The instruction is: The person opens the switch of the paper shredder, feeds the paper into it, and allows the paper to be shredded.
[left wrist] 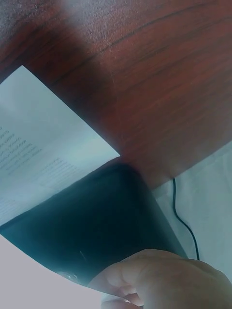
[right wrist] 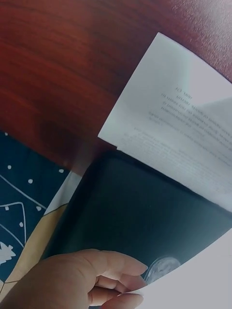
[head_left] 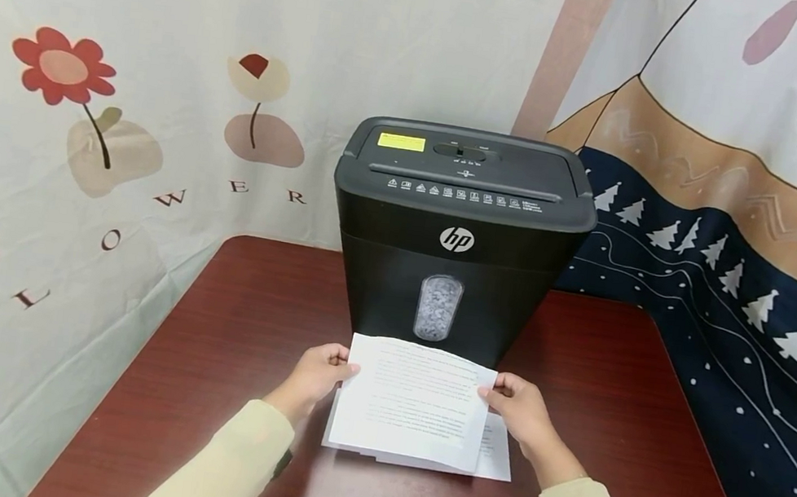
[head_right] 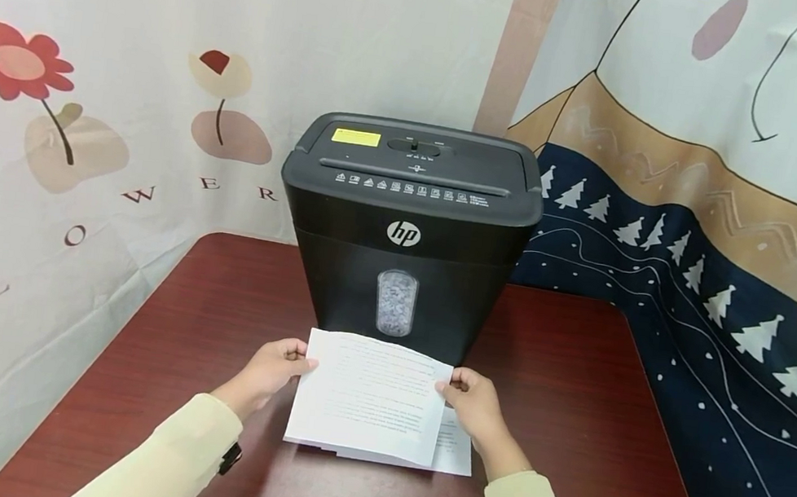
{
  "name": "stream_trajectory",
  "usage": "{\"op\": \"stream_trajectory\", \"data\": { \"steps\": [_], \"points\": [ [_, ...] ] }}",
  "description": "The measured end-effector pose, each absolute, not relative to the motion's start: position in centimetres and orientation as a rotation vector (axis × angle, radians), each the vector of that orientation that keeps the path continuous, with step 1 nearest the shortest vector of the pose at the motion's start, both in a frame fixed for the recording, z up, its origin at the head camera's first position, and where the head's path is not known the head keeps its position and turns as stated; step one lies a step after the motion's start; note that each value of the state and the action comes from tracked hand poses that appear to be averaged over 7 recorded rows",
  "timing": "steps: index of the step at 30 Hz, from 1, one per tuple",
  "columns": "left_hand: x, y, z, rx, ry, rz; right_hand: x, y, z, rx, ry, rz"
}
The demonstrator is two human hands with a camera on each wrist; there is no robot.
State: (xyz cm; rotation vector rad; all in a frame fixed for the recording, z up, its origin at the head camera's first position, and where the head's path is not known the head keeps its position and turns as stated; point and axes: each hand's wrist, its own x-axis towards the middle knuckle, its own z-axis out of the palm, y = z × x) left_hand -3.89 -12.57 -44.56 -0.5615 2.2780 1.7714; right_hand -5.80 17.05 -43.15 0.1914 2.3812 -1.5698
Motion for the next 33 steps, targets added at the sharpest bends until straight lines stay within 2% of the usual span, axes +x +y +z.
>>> {"op": "stream_trajectory", "data": {
  "steps": [17,33],
  "points": [
    [-3.6,-12.8,-40.1,-0.338,2.402,1.769,-6.0,18.1,-39.0,0.058,2.418,-1.551],
    [-3.6,-12.8,-36.4,-0.237,2.504,1.666,-5.7,19.1,-35.6,-0.052,2.478,-1.501]
  ]
}}
